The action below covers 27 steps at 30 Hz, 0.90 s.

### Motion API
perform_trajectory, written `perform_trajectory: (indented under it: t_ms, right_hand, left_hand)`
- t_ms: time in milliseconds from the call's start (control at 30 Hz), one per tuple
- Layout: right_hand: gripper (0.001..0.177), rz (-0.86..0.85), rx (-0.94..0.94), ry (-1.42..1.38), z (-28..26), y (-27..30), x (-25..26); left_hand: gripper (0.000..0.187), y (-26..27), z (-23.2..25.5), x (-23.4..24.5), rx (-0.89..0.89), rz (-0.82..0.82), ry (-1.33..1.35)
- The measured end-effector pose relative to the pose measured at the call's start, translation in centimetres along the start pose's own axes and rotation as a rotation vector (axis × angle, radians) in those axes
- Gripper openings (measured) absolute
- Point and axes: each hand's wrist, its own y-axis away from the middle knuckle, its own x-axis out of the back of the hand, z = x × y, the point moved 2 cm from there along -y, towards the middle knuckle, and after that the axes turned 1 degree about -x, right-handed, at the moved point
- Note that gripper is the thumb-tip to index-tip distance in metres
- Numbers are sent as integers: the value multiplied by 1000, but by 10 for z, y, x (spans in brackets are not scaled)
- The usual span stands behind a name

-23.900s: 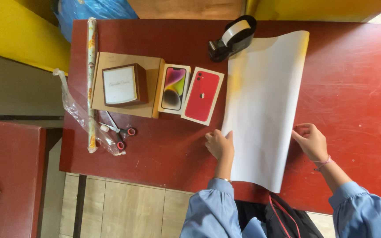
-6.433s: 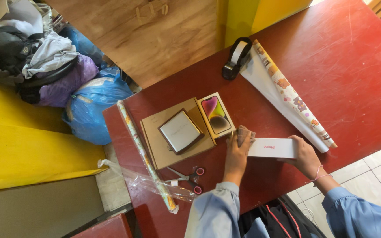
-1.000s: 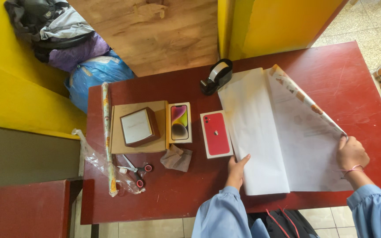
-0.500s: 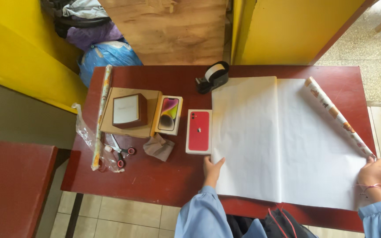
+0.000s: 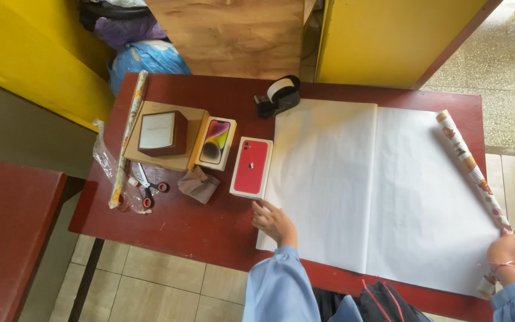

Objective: The person unrolls white tissue paper and places a red iPhone box on it. They wipe the box with a cloth, then use scissors to cut the tissue paper to size. The person folds the tissue paper around the box and begins wrapping it with patterned wrapping paper.

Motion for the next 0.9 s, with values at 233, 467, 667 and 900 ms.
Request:
perform_trajectory:
  t_ms: [233, 467, 667, 900]
  right_hand:
    - [29, -5, 111, 5, -5, 11, 9]
    - [33, -35, 94, 22, 2, -7, 15]
    - [41, -67, -34, -54, -11, -15, 3]
    - [64, 594, 312, 660, -53, 10, -10]
  left_hand:
    - [72, 102, 107, -27, -1115, 39, 262]
    - [70, 122, 115, -82, -1150, -150, 130]
    - [72, 124, 116, -81, -1224, -186, -67]
    - [74, 140, 135, -75, -1241, -238, -175]
